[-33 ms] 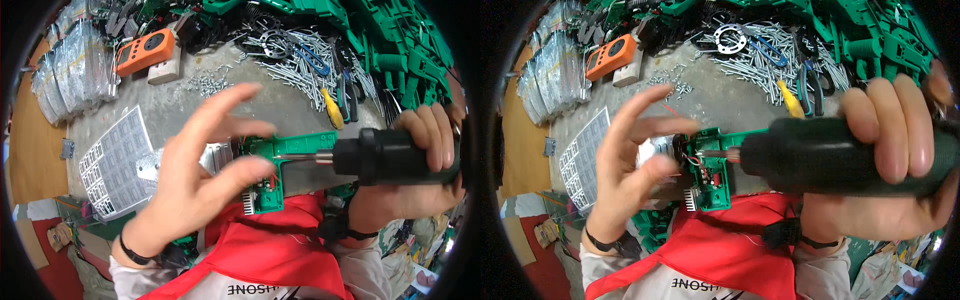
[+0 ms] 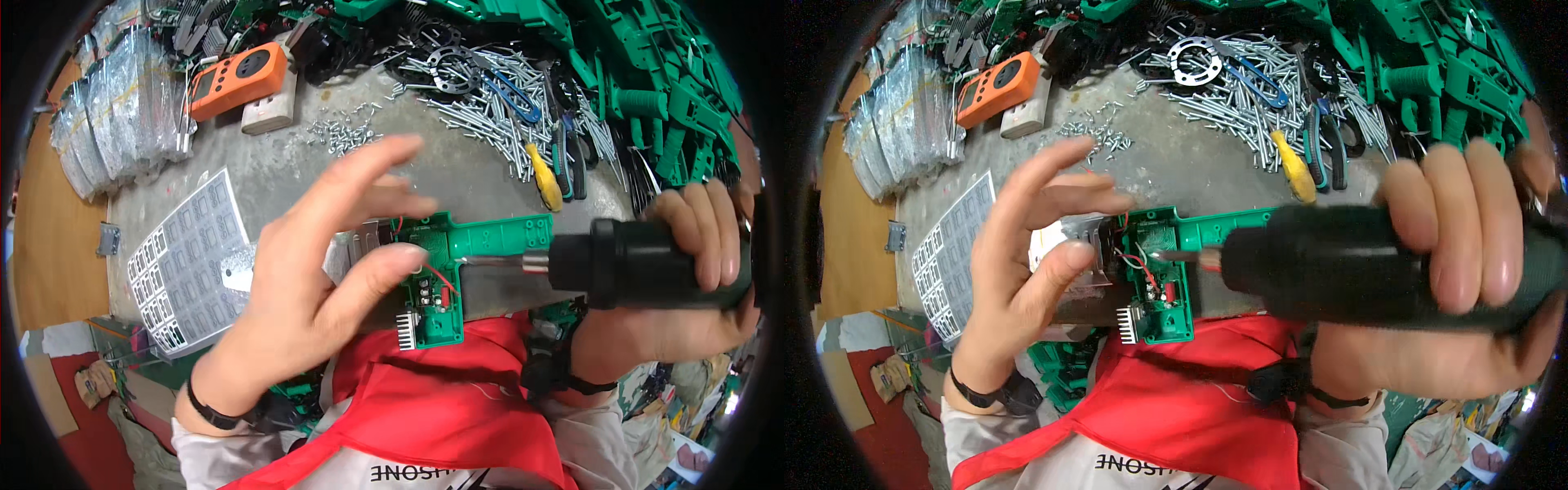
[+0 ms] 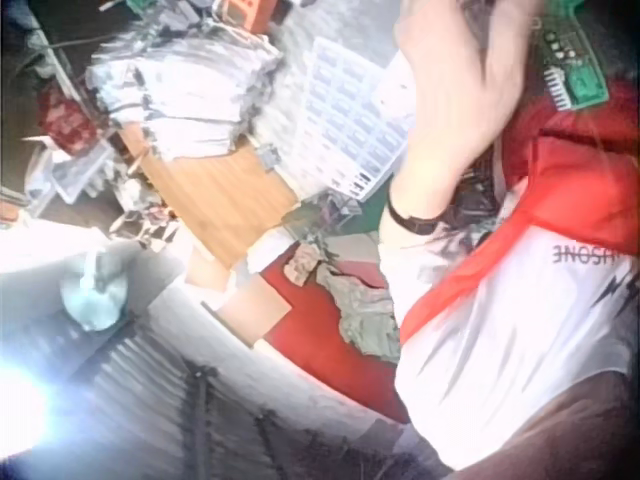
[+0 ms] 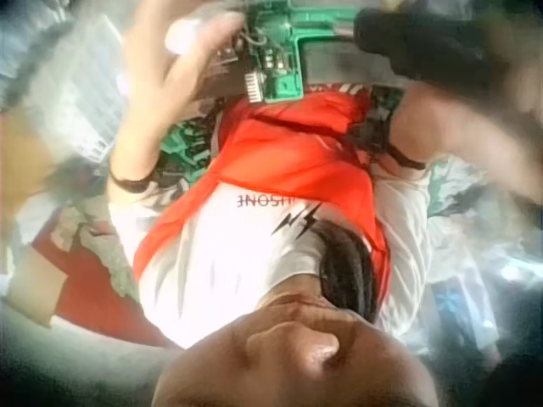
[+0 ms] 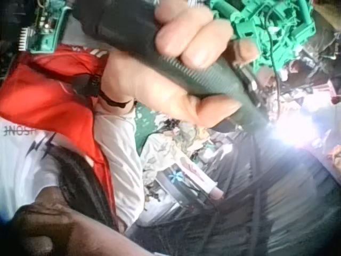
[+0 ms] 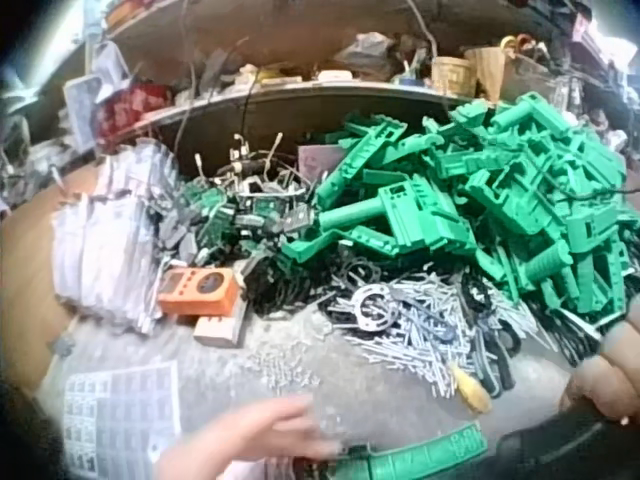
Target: Assembling a green plastic hand tool by connecting wires to a circuit board and securing the plastic casing with screws.
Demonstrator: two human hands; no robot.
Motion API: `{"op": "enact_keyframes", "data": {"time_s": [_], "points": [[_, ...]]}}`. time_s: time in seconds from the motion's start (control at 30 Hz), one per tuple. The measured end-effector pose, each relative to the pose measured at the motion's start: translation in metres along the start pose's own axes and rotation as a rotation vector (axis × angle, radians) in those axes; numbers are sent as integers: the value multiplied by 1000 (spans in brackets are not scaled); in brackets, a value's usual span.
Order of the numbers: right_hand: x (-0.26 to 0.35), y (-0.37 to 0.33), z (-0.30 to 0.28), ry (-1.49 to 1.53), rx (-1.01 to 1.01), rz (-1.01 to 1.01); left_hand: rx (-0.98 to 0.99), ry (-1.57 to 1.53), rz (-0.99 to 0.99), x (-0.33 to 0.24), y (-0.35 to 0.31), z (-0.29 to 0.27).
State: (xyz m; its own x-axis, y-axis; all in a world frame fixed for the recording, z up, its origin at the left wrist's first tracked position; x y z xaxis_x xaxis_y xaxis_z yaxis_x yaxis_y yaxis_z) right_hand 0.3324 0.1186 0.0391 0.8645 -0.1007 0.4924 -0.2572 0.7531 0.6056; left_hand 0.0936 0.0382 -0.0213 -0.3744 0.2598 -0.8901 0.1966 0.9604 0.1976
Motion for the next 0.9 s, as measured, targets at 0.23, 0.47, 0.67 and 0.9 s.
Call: {"op": "enact_keyframes", "data": {"time_s": [0.23,0.47,0.67,0.9], "points": [[-41,-27,13,-247,90,132,288,528,226,18,-1,27],[-56,-25,17,-404,227,205,130,382,286,28,-3,24],[-62,-23,22,-425,243,231,73,397,338,29,-2,28],[-69,-21,43,-533,212,317,47,380,306,31,-6,28]]}}
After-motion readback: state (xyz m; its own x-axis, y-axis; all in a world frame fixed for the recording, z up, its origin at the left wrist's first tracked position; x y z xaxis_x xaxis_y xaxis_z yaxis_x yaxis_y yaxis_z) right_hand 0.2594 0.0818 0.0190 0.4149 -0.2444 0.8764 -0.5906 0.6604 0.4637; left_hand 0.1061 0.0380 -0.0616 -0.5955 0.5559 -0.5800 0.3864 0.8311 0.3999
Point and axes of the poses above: each hand's wrist, its own y-axis towards the middle knuckle, its own z-axis out of the palm, x = y × z, the point moved 5 cm from there along y, towards the middle knuckle, and after that the axes turned 9 degrees about x, right-handed, at the moved point
